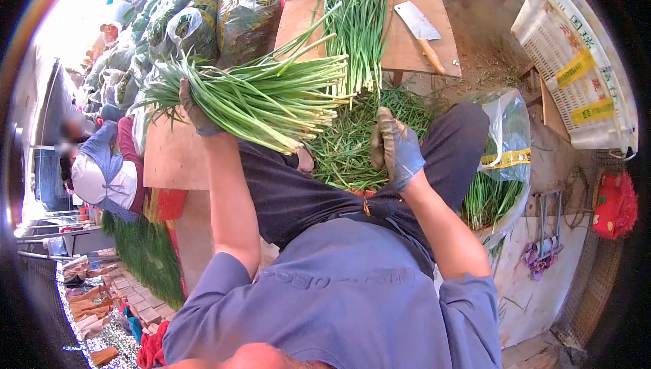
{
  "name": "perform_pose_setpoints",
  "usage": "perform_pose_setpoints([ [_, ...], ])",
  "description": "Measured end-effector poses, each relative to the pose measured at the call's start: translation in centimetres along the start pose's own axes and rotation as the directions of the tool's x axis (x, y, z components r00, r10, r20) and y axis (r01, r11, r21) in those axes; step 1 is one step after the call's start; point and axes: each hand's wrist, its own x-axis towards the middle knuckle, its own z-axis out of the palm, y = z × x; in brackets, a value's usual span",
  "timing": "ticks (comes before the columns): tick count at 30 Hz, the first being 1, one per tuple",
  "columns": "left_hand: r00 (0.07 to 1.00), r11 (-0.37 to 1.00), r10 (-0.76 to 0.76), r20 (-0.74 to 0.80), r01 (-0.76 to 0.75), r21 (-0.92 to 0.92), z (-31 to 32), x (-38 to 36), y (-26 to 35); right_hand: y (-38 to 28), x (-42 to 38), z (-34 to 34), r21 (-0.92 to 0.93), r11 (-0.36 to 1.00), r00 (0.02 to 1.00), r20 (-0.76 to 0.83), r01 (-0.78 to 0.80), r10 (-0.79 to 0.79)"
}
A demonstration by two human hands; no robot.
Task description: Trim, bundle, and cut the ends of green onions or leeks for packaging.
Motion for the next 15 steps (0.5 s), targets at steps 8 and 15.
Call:
perform_pose_setpoints([
  [8,0.991,0.987,-0.084,0.101,0.096,-0.130,2.2,-1.5,-0.3,-6.2,2.7,8.5,-0.092,0.994,0.996,0.067,0.058,-0.052],
  [15,0.998,0.997,-0.039,0.051,0.042,-0.068,3.6,-2.1,0.2,-5.7,4.0,8.3,0.016,1.000,0.984,0.175,-0.027,0.024],
])
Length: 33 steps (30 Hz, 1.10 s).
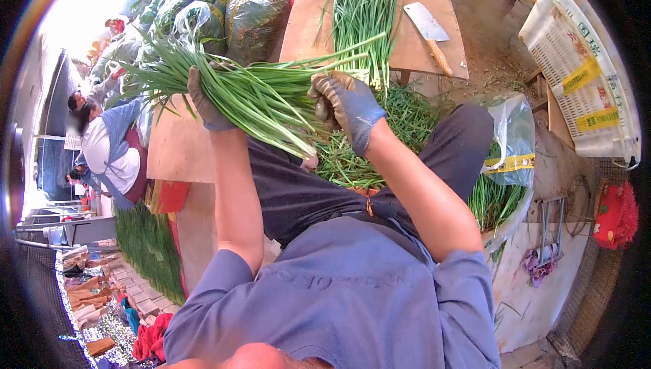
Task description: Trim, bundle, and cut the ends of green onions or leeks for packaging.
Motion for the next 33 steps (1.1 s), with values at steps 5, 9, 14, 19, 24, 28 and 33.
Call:
perform_pose_setpoints([
  [5,0.993,0.997,0.026,-0.113,-0.017,0.077,-3.0,1.5,0.5,-1.4,-1.9,-4.1,0.061,0.972,0.972,-0.088,0.225,-0.219],
  [9,0.973,0.995,0.059,-0.223,-0.041,0.087,-5.3,2.7,1.3,-0.3,-4.8,-9.5,-0.469,0.883,0.998,0.054,0.003,0.025],
  [14,0.985,0.999,0.002,-0.171,0.007,0.054,-8.1,4.0,1.7,2.6,-6.0,-9.4,-0.953,0.267,0.987,0.156,0.140,0.041],
  [19,0.970,0.990,0.014,-0.241,0.020,0.138,-6.9,3.5,1.1,4.1,-5.4,-4.7,-0.567,0.745,0.920,0.059,0.351,-0.388],
  [24,0.987,0.982,0.005,-0.161,0.026,0.189,-8.6,4.3,1.0,2.6,-3.2,-0.7,-0.138,0.973,0.977,-0.080,0.186,-0.198],
  [28,0.979,0.987,-0.003,-0.205,0.035,0.154,-6.4,3.4,0.4,2.2,-1.4,-0.2,-0.092,0.995,0.999,0.044,0.023,-0.019],
  [33,0.965,0.961,0.020,-0.261,0.054,0.272,-6.8,3.5,0.0,3.2,-2.2,-0.6,-0.032,0.957,0.948,-0.129,0.288,-0.290],
])
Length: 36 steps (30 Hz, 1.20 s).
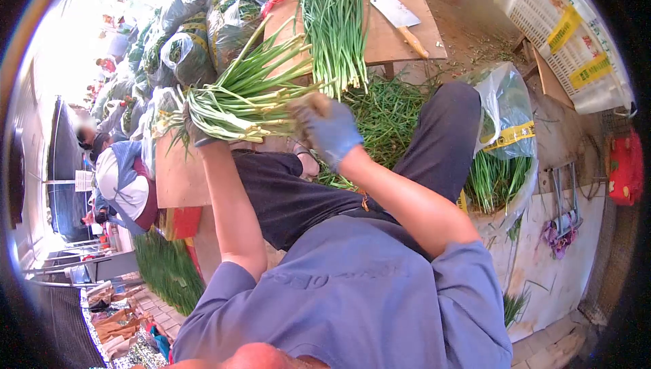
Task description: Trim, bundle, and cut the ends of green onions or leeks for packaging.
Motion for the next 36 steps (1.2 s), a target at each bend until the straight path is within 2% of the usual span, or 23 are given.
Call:
perform_pose_setpoints([
  [1,1.000,0.999,0.005,-0.004,-0.006,-0.048,0.8,-0.2,0.1,-1.2,-0.8,-0.5,0.189,0.982,0.994,-0.114,0.027,-0.005],
  [2,1.000,0.994,-0.017,-0.024,0.014,-0.104,1.2,-1.0,0.1,-1.4,-0.9,-2.1,0.311,0.940,0.984,-0.150,0.138,-0.094],
  [4,0.997,0.988,-0.039,0.069,0.049,-0.144,-1.4,1.2,0.2,-1.2,-1.3,-5.5,0.016,0.979,0.949,-0.249,0.205,-0.195],
  [5,0.999,0.991,-0.013,0.049,0.020,-0.132,-2.3,2.0,0.1,-0.9,-1.5,-6.3,-0.025,0.998,0.981,-0.187,0.052,-0.056],
  [7,0.996,0.987,-0.042,0.076,0.053,-0.152,-2.5,2.5,0.3,-0.4,-1.7,-7.5,-0.136,0.964,0.971,-0.095,-0.231,0.219],
  [8,0.995,0.984,-0.058,0.087,0.071,-0.163,-2.7,2.6,0.3,0.1,-1.6,-7.2,-0.247,0.917,0.948,-0.030,-0.314,0.317],
  [9,0.999,0.999,0.009,0.044,-0.011,0.043,-3.0,3.0,0.0,1.2,-1.7,-6.8,-0.230,0.904,0.921,0.066,-0.360,0.384],
  [10,0.998,1.000,0.004,0.055,-0.005,0.022,-3.1,3.3,-0.2,2.2,-1.7,-6.3,-0.218,0.888,0.881,0.167,-0.404,0.442],
  [13,0.998,1.000,0.023,0.063,-0.023,-0.010,-3.6,3.5,-0.3,4.2,-1.4,-2.5,0.147,0.967,0.976,0.101,-0.207,0.193],
  [16,0.997,0.999,0.045,0.069,-0.046,0.010,-3.7,3.9,-0.7,1.9,-0.6,-0.9,0.093,0.947,0.947,0.132,-0.307,0.294],
  [17,0.998,0.999,0.034,0.055,-0.034,-0.003,-3.4,3.6,-0.9,1.6,-0.2,-0.9,0.131,0.909,0.910,0.191,-0.395,0.368],
  [20,0.999,0.995,-0.010,0.040,0.014,-0.097,-0.5,0.5,-0.6,3.4,1.0,0.6,0.128,0.969,0.976,0.086,-0.210,0.200],
  [21,0.999,0.994,-0.012,0.039,0.016,-0.109,-0.3,0.4,-0.7,3.5,1.2,0.7,0.310,0.926,0.976,0.053,-0.217,0.211],
  [24,0.999,0.994,0.005,0.043,0.000,-0.110,-0.1,0.1,-0.8,3.8,1.4,0.8,0.359,0.908,0.976,0.041,-0.215,0.215],
  [27,0.997,0.991,0.003,0.081,0.008,-0.136,-0.2,0.3,-1.0,4.3,1.5,0.5,0.301,0.925,0.972,0.037,-0.231,0.231],
  [30,0.982,0.994,0.017,0.186,0.004,-0.112,-1.4,1.2,-1.0,4.4,1.3,0.3,0.315,0.921,0.973,0.046,-0.230,0.228],
  [33,0.978,0.995,0.032,0.208,-0.011,-0.100,-1.4,1.4,-1.0,4.0,0.4,0.0,0.072,0.987,0.990,0.007,-0.144,0.144],
  [35,0.968,0.984,-0.003,0.251,0.047,-0.170,-0.8,0.6,-1.1,5.8,0.6,-1.1,-0.291,0.949,0.992,-0.007,0.120,-0.127],
  [36,0.962,0.976,-0.016,0.272,0.074,-0.205,0.2,-0.2,-1.1,6.0,0.8,-1.3,-0.288,0.950,0.991,-0.021,0.123,-0.135],
])
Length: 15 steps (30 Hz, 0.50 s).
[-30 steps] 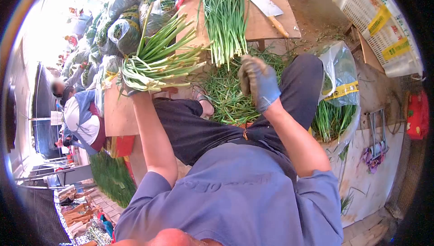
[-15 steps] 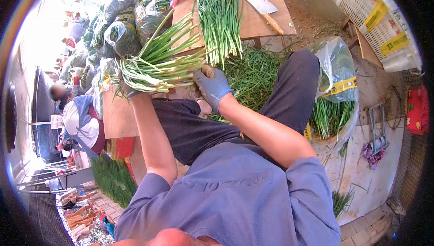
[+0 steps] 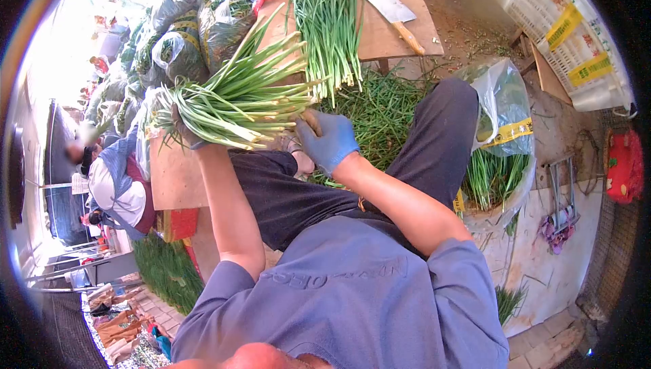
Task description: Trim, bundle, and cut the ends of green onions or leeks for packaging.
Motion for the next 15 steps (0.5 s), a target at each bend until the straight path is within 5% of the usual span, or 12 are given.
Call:
perform_pose_setpoints([
  [1,1.000,1.000,0.000,0.024,0.000,0.007,1.0,-0.5,-0.4,-0.1,0.1,-0.1,0.003,1.000,1.000,-0.015,0.003,-0.003],
  [3,0.994,0.995,-0.046,0.098,0.055,-0.087,1.7,-0.7,-0.7,-0.6,0.4,-0.3,0.366,0.898,0.965,0.007,-0.245,0.261],
  [6,0.994,0.992,-0.022,0.110,0.035,-0.120,1.3,-0.3,-1.4,-0.1,0.6,-1.5,0.855,0.359,0.926,0.326,-0.375,0.192],
  [7,0.995,0.991,-0.046,0.092,0.057,-0.120,1.6,-0.4,-1.4,-2.2,0.1,-2.2,0.565,0.782,0.964,0.181,-0.263,0.193],
  [8,1.000,1.000,0.009,0.015,-0.009,-0.020,1.2,-0.3,-1.4,-2.4,0.3,-2.8,0.245,0.968,0.996,0.049,0.059,-0.073],
  [9,0.999,1.000,0.027,-0.043,-0.027,0.012,2.1,-0.7,-1.5,-2.4,0.7,-3.4,-0.134,0.921,0.931,0.026,0.364,-0.364],
  [10,0.994,0.998,0.047,-0.101,-0.042,0.045,3.2,-1.1,-1.6,-2.4,0.9,-3.7,-0.482,0.656,0.784,0.117,0.581,-0.609],
  [11,0.998,0.999,0.032,-0.062,-0.030,0.030,3.1,-1.1,-1.3,-1.9,0.8,-3.0,-0.251,0.889,0.889,-0.159,0.384,-0.429],
  [12,0.995,0.996,0.051,-0.083,-0.044,0.080,2.3,-0.8,-1.2,-2.2,0.9,-3.7,0.028,0.981,0.965,-0.185,0.194,-0.185],
  [14,1.000,0.999,0.018,-0.011,-0.018,0.036,2.6,-0.8,-1.0,-3.3,1.1,-6.1,0.543,0.805,0.956,-0.014,-0.238,0.292],
  [15,0.999,0.999,-0.017,0.036,0.019,-0.048,1.5,-0.3,-0.8,-4.0,0.8,-6.6,0.180,0.973,0.988,-0.018,-0.145,0.151],
])
